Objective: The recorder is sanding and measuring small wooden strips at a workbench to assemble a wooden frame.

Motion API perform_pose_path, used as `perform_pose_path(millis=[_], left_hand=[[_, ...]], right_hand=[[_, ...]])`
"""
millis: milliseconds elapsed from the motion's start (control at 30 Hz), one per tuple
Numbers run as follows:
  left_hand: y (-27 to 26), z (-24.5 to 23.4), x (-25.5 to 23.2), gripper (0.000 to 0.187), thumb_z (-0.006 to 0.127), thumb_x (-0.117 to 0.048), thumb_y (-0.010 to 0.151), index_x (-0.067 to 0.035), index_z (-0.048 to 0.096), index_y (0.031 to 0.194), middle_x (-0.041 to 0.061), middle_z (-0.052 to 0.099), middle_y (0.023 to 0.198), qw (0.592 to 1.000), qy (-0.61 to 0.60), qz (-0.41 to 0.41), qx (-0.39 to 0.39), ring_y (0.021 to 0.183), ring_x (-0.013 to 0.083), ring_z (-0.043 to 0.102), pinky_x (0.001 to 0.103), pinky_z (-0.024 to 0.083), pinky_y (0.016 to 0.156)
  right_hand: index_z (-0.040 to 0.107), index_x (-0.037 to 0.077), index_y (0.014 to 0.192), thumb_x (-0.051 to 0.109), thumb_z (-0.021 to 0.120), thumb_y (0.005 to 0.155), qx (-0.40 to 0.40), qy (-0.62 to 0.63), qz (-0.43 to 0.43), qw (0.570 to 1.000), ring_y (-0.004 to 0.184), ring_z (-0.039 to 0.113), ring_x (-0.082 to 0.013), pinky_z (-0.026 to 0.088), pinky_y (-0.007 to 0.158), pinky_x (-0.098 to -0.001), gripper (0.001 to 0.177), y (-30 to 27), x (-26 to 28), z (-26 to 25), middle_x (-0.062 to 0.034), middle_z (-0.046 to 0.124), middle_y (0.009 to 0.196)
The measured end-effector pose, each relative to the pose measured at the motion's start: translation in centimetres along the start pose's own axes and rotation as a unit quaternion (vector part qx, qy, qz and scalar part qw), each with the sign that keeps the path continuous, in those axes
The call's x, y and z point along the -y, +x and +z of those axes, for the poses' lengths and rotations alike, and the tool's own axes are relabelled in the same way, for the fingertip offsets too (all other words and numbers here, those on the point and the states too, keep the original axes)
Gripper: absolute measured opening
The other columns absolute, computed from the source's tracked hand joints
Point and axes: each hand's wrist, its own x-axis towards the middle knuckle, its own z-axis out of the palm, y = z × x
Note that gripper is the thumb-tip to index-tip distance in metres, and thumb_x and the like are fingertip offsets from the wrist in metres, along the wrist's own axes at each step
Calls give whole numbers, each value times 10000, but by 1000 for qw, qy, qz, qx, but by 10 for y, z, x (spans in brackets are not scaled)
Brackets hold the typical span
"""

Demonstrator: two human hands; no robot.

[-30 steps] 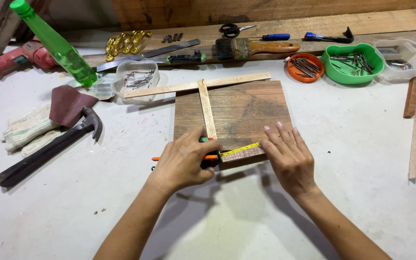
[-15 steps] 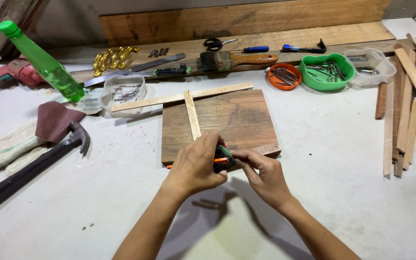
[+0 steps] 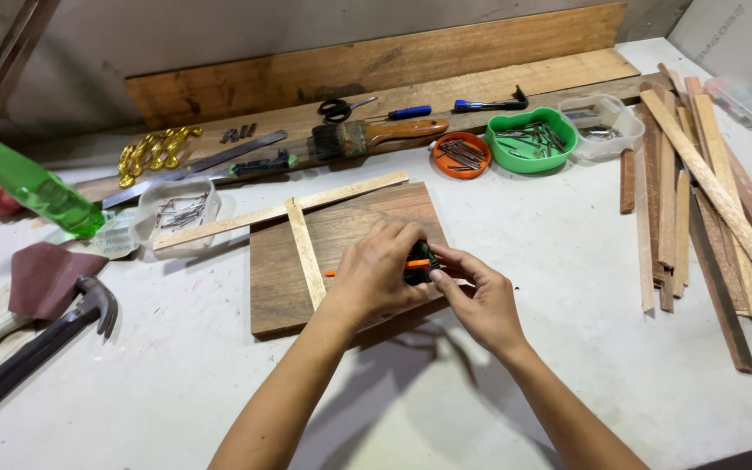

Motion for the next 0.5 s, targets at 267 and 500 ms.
perform_pose_path(millis=[267, 500], left_hand=[[101, 55, 2, 621, 866, -295, 583, -124, 640, 1135, 110, 620, 1084, 999, 6, 25, 23, 1029, 339, 644, 487, 544, 814], [180, 101, 7, 646, 887, -321, 567, -115, 677, 1142, 93, 654, 1089, 998, -5, 40, 53, 1103, 307, 636, 466, 551, 847]], right_hand=[[724, 65, 1267, 104, 704, 932, -126, 31, 36, 991, 970, 713, -85, 590, 832, -241, 339, 59, -46, -54, -45, 782, 1106], [741, 51, 1243, 94, 706, 932, -192, 66, 36, 979, 896, 689, -58, 560, 815, -232, 316, 113, -93, -101, -24, 777, 1043]])
